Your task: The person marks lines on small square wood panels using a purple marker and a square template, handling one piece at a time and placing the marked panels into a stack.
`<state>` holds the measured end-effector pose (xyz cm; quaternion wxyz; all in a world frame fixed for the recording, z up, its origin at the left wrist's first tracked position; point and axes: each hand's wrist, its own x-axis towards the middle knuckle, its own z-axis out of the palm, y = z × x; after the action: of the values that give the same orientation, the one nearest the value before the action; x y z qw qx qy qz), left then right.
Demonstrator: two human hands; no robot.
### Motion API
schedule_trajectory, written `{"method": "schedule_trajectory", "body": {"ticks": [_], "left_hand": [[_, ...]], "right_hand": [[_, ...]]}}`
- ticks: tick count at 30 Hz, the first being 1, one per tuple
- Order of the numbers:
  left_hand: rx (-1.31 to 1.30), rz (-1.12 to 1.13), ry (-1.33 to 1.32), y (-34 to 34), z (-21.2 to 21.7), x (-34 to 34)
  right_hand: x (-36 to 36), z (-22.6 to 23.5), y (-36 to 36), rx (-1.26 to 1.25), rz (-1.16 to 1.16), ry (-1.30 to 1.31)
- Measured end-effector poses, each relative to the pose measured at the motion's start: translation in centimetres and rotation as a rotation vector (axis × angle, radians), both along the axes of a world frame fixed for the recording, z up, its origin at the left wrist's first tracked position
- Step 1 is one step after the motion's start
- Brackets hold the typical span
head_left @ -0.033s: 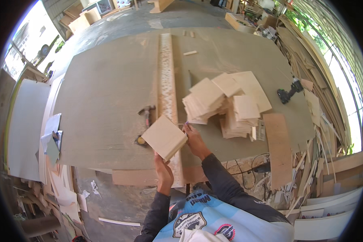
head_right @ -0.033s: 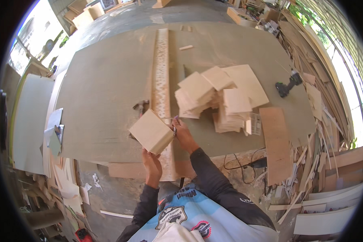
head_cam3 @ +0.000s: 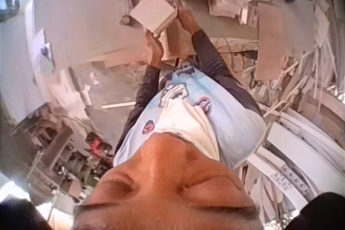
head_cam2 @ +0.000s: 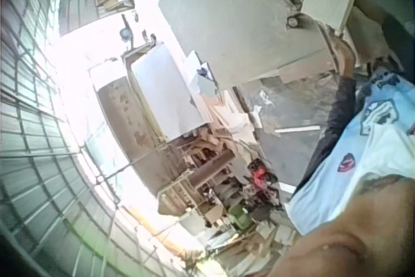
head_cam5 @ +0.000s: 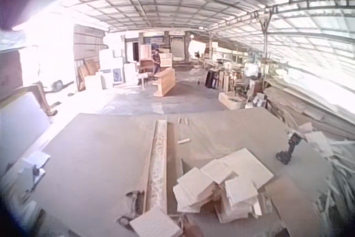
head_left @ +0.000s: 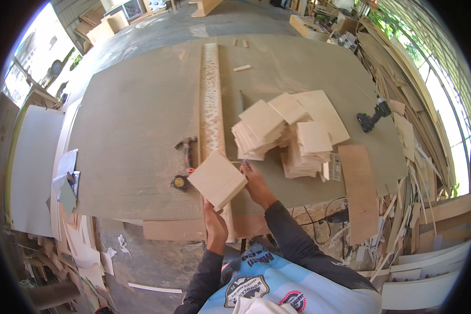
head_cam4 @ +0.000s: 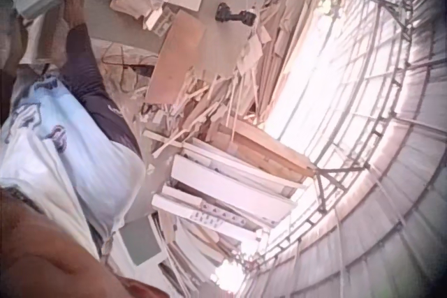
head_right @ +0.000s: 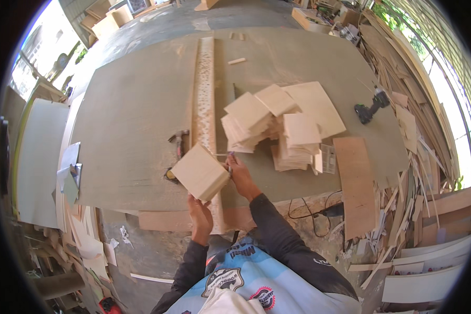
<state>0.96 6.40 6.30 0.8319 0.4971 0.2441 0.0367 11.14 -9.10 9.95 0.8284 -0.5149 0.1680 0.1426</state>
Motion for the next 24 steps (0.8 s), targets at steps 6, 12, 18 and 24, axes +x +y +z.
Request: {"method": "schedule_trajectory", "body": {"ticks": [6,12,18,24], "left_hand": [[-0.18,-0.147,-0.008,-8.7,-1.6,-3.7],[-0.143,-0.226,0.035,-8.0,-5.7,-3.5],[-0.071,-0.497,-0.011,-5.5,-5.5,-2.0],[0.153,-0.395,0.024,-2.9,-2.6,-2.8]], "right_hand": [[-5.2,-2.3,-10.7,0.005,-0.114,0.045],[-6.3,-6.1,-11.1,0.011,-0.127,0.047],[-6.2,-11.7,-12.4,0.14,-0.141,-0.023],[-7.4,-8.8,-13.1,0.274,-0.318,-0.118]]}}
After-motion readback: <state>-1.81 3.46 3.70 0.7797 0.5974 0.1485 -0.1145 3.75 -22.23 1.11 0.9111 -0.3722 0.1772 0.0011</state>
